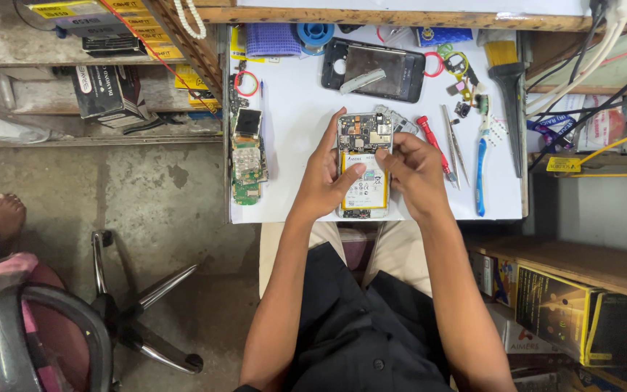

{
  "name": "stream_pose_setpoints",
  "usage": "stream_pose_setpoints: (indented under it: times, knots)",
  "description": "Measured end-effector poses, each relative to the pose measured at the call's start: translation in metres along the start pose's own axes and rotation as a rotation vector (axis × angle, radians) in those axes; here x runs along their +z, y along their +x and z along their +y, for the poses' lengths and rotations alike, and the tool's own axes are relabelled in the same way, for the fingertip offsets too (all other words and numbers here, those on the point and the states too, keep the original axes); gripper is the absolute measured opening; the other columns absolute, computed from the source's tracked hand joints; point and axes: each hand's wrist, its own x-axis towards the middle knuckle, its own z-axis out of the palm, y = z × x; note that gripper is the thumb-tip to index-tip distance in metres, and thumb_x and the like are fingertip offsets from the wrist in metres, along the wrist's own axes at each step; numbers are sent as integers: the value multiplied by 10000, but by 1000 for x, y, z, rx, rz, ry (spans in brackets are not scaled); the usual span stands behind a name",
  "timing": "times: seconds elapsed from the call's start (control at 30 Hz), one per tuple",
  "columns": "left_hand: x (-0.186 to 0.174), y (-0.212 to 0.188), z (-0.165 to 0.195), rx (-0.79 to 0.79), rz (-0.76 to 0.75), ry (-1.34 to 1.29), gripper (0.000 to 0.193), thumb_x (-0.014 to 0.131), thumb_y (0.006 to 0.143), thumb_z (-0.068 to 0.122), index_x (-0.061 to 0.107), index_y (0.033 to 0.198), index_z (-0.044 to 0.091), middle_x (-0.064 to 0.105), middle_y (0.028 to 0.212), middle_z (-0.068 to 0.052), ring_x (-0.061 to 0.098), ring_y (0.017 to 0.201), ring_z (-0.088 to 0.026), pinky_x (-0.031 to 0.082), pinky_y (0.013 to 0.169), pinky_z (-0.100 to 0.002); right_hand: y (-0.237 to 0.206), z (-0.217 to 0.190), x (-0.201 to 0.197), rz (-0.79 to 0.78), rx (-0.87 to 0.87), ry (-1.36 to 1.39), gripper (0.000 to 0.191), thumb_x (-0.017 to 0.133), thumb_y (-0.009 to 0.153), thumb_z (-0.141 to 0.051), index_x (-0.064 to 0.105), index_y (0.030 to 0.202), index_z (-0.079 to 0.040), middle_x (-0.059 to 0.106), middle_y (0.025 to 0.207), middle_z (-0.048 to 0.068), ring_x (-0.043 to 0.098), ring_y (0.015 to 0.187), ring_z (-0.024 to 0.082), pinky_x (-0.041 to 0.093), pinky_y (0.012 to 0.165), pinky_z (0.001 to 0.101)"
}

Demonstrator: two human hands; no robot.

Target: The person reassembles a disassembled smartphone on a workbench. They connect a ribbon cable to the motherboard, place the back cover, insert the battery, and fit a metal shielding plate over the battery compartment.

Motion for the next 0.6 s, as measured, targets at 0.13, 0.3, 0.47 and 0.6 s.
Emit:
stream_pose_setpoints:
  times: [0.13, 0.3, 0.47, 0.6]
  knots:
    - [0, 0, 1, -40, 20, 10, 923, 644, 944, -110, 122, 1681, 78, 561, 1456, -168, 580, 1271, -175, 481, 1110, -333, 8, -3, 1, -51, 2, 51, 97, 708, 958, -60, 704, 1047, -21, 663, 812, -31, 497, 612, -11, 279, 482, 193]
    - [0, -1, 1, -31, 16, 22, 924, 650, 943, -109, 129, 1683, 78, 577, 1437, -162, 586, 1265, -167, 478, 1112, -324, 12, -3, -1, -76, 15, 54, 112, 715, 939, -62, 719, 1045, -25, 693, 824, -15, 507, 599, -9, 279, 467, 195]
    - [0, 0, 0, -33, 1, 0, 924, 653, 957, -103, 117, 1687, 86, 575, 1431, -147, 584, 1234, -155, 471, 1096, -307, 13, -3, -2, -92, -2, 73, 100, 731, 946, -43, 716, 1040, -11, 693, 822, -9, 508, 608, -5, 280, 477, 199]
    - [0, -1, 1, -39, -11, -2, 928, 647, 953, -106, 114, 1688, 90, 567, 1436, -140, 582, 1222, -150, 475, 1091, -306, 15, -6, -2, -90, 23, 69, 108, 723, 923, -15, 720, 1031, -9, 707, 826, 4, 530, 601, 4, 292, 461, 199]
